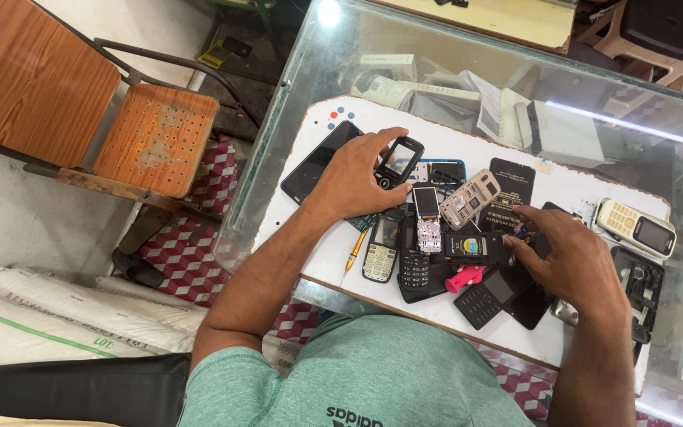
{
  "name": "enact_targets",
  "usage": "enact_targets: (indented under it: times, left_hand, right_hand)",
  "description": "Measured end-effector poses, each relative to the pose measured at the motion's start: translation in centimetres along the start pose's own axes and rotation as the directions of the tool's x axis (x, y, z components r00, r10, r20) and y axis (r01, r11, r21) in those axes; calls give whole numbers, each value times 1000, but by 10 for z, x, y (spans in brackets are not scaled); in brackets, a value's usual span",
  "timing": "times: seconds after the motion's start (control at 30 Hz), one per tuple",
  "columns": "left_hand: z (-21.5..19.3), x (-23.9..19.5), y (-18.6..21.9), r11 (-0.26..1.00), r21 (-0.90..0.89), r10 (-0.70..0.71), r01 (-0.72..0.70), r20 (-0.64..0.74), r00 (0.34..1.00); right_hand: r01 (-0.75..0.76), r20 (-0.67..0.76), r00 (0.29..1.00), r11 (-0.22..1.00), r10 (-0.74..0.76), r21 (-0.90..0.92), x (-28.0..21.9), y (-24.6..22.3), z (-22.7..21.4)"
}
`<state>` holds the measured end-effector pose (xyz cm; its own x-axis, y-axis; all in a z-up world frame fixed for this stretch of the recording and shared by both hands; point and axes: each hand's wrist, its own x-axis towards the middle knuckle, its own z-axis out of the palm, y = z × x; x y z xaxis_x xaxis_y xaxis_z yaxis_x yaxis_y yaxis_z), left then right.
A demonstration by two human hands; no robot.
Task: The person disassembles and reassembles several mobile phones on a workbench. They remove back covers and batteries, inspect internal components, and place parts back together. The person handles multiple phones and components one at a time.
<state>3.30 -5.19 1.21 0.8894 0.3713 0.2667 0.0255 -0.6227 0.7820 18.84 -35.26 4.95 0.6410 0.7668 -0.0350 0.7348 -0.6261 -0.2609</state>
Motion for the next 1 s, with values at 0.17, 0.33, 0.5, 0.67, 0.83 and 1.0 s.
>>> enact_targets:
  times: [0.17,0.33,0.5,0.67,0.83,1.0]
  left_hand:
    - [1,0,-2,1000,18,14,-14,-5,1000]
    - [1,0,-3,999,29,19,-19,10,1000]
    - [1,0,-1,1000,10,11,-11,9,1000]
    - [1,0,-1,999,40,25,-25,20,999]
    - [1,-1,-2,998,43,34,-35,26,999]
    - [2,-1,-3,999,26,40,-40,14,999]
  right_hand:
    - [-12,5,1000,1000,11,10,1,-1,0]
    - [-8,0,1000,1000,8,6,1,0,1]
    - [-14,7,1000,1000,14,6,1,0,1]
    - [-43,24,999,999,43,12,1,0,1]
    - [-30,20,999,1000,30,4,2,-1,1]
    - [-37,27,999,999,37,1,2,-1,0]
